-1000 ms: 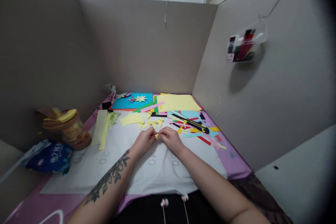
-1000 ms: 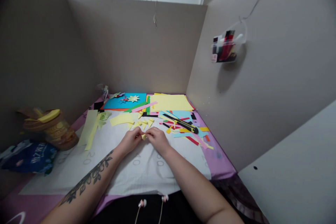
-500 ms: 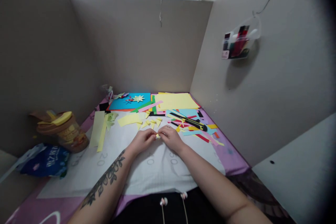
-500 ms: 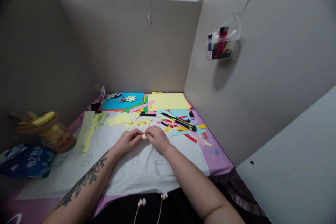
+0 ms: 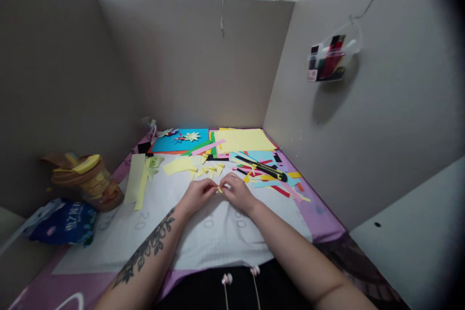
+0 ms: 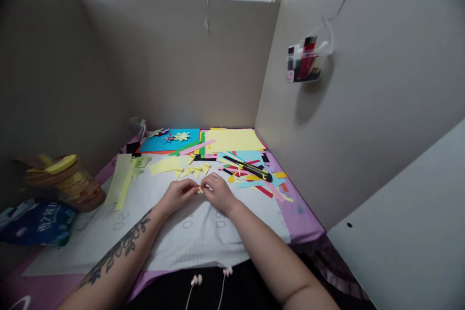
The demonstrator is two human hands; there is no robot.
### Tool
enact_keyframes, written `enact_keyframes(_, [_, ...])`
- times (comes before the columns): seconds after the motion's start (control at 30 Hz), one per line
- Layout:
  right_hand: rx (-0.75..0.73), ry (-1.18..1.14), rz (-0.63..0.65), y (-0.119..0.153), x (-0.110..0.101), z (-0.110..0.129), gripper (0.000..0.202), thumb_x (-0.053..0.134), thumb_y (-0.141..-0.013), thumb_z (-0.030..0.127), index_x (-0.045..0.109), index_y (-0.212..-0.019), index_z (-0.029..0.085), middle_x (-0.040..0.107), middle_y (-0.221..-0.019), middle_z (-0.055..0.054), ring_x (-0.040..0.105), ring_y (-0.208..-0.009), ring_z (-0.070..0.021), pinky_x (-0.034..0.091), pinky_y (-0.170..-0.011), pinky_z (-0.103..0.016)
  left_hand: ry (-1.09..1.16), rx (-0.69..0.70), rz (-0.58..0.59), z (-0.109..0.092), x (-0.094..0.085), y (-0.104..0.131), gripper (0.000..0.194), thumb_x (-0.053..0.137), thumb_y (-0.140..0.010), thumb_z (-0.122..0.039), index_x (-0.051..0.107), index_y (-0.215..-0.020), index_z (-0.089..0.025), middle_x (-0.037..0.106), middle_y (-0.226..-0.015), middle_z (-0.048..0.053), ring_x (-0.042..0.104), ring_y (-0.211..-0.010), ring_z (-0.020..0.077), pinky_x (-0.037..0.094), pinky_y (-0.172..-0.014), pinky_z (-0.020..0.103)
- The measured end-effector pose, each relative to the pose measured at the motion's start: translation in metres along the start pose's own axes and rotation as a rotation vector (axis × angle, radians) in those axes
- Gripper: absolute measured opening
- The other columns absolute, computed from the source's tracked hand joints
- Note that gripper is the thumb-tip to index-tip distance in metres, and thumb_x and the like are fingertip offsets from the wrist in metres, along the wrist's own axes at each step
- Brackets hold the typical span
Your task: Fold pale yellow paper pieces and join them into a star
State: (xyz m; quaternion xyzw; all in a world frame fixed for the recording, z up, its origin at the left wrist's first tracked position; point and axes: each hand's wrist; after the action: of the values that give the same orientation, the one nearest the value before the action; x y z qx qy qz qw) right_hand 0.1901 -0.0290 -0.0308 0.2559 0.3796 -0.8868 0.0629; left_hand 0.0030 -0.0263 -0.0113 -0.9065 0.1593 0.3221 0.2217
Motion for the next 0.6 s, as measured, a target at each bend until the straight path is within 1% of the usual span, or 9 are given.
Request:
enact_keyframes(0.1, [-0.018, -0.019, 0.031, 0.0002, 0.0009, 0.0005, 0.023, 0.047, -0.074, 0.002, 0.060, -0.077, 0.022, 0.061, -0.077, -0.003, 0.055, -0.082, -0.0194, 0.045, -0.075, -0.032, 0.016, -0.015, -0.016, 0.0000, 0.0036, -0.0001, 0.015, 0.052, -0.081, -0.026, 0.066, -0.078, -0.020, 0.067, -0.068, 0.000, 0.057, -0.060, 0.0128, 0.041, -0.059, 0.022])
enact_keyframes(0.17, [-0.013, -0.024, 0.029, 0.0001, 0.0019, 0.0000, 0.024, 0.046, -0.073, 0.002, 0.059, -0.076, 0.022, 0.061, -0.075, -0.003, 0.055, -0.079, -0.0188, 0.045, -0.074, -0.031, 0.037, -0.028, -0.020, 0.0000, 0.0059, -0.0008, 0.013, 0.053, -0.079, -0.024, 0.065, -0.076, -0.020, 0.067, -0.067, -0.001, 0.058, -0.061, 0.0132, 0.041, -0.060, 0.022])
enact_keyframes(0.37, [0.109, -0.030, -0.074, 0.0004, 0.0058, -0.0017, 0.013, 0.050, -0.076, 0.010, 0.057, -0.077, 0.021, 0.060, -0.076, -0.002, 0.057, -0.075, -0.0174, 0.046, -0.071, -0.030, 0.213, -0.095, -0.094, -0.0033, 0.0061, -0.0051, 0.007, 0.057, -0.074, -0.023, 0.063, -0.076, -0.019, 0.067, -0.071, 0.001, 0.060, -0.065, 0.0145, 0.045, -0.061, 0.024])
enact_keyframes(0.5, [0.054, -0.047, -0.086, -0.0001, 0.0059, 0.0013, 0.015, 0.050, -0.077, 0.010, 0.059, -0.078, 0.022, 0.064, -0.081, -0.003, 0.058, -0.082, -0.0189, 0.046, -0.077, -0.033, 0.292, -0.150, -0.172, -0.0065, 0.0041, -0.0058, 0.006, 0.059, -0.072, -0.022, 0.061, -0.074, -0.018, 0.066, -0.068, 0.001, 0.061, -0.063, 0.0146, 0.046, -0.061, 0.024])
enact_keyframes(0.6, [0.013, -0.065, -0.090, -0.0012, 0.0052, 0.0050, 0.015, 0.052, -0.080, 0.013, 0.063, -0.084, 0.022, 0.067, -0.087, -0.005, 0.059, -0.088, -0.0200, 0.046, -0.082, -0.035, 0.282, -0.151, -0.231, -0.0059, 0.0052, -0.0048, 0.006, 0.060, -0.073, -0.023, 0.061, -0.075, -0.018, 0.067, -0.069, 0.000, 0.061, -0.063, 0.0142, 0.047, -0.061, 0.024])
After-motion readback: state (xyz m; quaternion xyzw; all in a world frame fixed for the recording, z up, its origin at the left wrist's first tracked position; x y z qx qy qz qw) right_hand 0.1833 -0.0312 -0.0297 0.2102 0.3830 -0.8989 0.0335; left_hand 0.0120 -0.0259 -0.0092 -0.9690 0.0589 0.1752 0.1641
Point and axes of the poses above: each hand's wrist, its own y-axis away from the middle knuckle, its own x-axis out of the palm, z = x × y
